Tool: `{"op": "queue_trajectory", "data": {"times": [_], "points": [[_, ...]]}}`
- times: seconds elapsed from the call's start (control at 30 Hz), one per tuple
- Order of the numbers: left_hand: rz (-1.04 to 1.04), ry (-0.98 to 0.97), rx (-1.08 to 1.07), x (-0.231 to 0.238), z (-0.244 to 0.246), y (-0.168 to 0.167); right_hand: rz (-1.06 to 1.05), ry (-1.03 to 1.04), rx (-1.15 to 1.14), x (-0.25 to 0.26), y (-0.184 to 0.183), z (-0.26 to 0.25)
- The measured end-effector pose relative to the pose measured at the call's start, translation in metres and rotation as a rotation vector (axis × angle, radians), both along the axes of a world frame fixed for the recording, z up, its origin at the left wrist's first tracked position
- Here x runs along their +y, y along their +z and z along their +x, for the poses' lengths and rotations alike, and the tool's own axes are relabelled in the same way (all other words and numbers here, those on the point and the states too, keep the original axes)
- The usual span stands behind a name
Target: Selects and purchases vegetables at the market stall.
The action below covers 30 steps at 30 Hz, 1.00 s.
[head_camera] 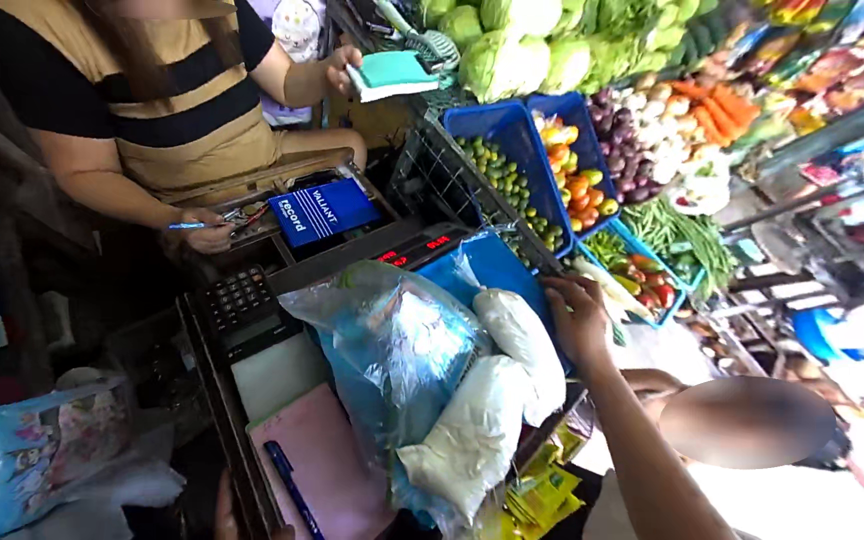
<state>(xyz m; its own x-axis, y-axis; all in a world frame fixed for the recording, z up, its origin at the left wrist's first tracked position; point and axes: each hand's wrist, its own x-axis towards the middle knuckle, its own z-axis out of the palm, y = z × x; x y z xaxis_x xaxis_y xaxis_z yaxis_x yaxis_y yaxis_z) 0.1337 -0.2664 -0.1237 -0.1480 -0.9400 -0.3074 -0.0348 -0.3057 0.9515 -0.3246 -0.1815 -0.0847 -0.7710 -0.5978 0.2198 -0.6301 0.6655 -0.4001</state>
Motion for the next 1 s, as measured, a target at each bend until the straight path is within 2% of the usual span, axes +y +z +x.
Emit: {"op": "queue_trajectory", "data": {"times": [0.2, 0.33, 0.53, 0.67, 0.8, 0.83, 0.93, 0.97, 1.0], "points": [[-0.069, 0.03, -0.052, 0.006, 0.004, 0.0, -0.007, 0.025, 0.009, 0.0, 0.004, 0.004], [-0.163, 0.053, -0.169, 0.008, 0.004, -0.008, 0.041, 0.098, 0.045, 0.001, 0.01, 0.011], [-0.209, 0.079, -0.098, 0.024, 0.011, -0.006, 0.055, 0.111, 0.01, 0.009, 0.014, 0.021], [-0.332, 0.18, 0.038, 0.084, 0.033, -0.015, 0.034, 0.13, -0.003, 0.009, 0.017, 0.023], [-0.121, 0.396, 0.159, 0.171, 0.063, -0.044, 0.013, 0.142, 0.002, 0.008, -0.005, 0.001], [-0.09, 0.452, 0.156, 0.195, 0.073, -0.053, 0.015, 0.167, -0.037, 0.01, -0.001, 0.006], [-0.09, 0.543, 0.144, 0.267, 0.095, -0.073, -0.065, 0.38, -0.111, 0.021, 0.021, 0.016], [-0.055, 0.56, 0.146, 0.289, 0.097, -0.069, -0.139, 0.546, -0.078, 0.022, 0.024, 0.008], [0.019, 0.606, 0.155, 0.31, 0.092, -0.048, -0.184, 0.699, -0.007, 0.022, 0.024, -0.001]]}}
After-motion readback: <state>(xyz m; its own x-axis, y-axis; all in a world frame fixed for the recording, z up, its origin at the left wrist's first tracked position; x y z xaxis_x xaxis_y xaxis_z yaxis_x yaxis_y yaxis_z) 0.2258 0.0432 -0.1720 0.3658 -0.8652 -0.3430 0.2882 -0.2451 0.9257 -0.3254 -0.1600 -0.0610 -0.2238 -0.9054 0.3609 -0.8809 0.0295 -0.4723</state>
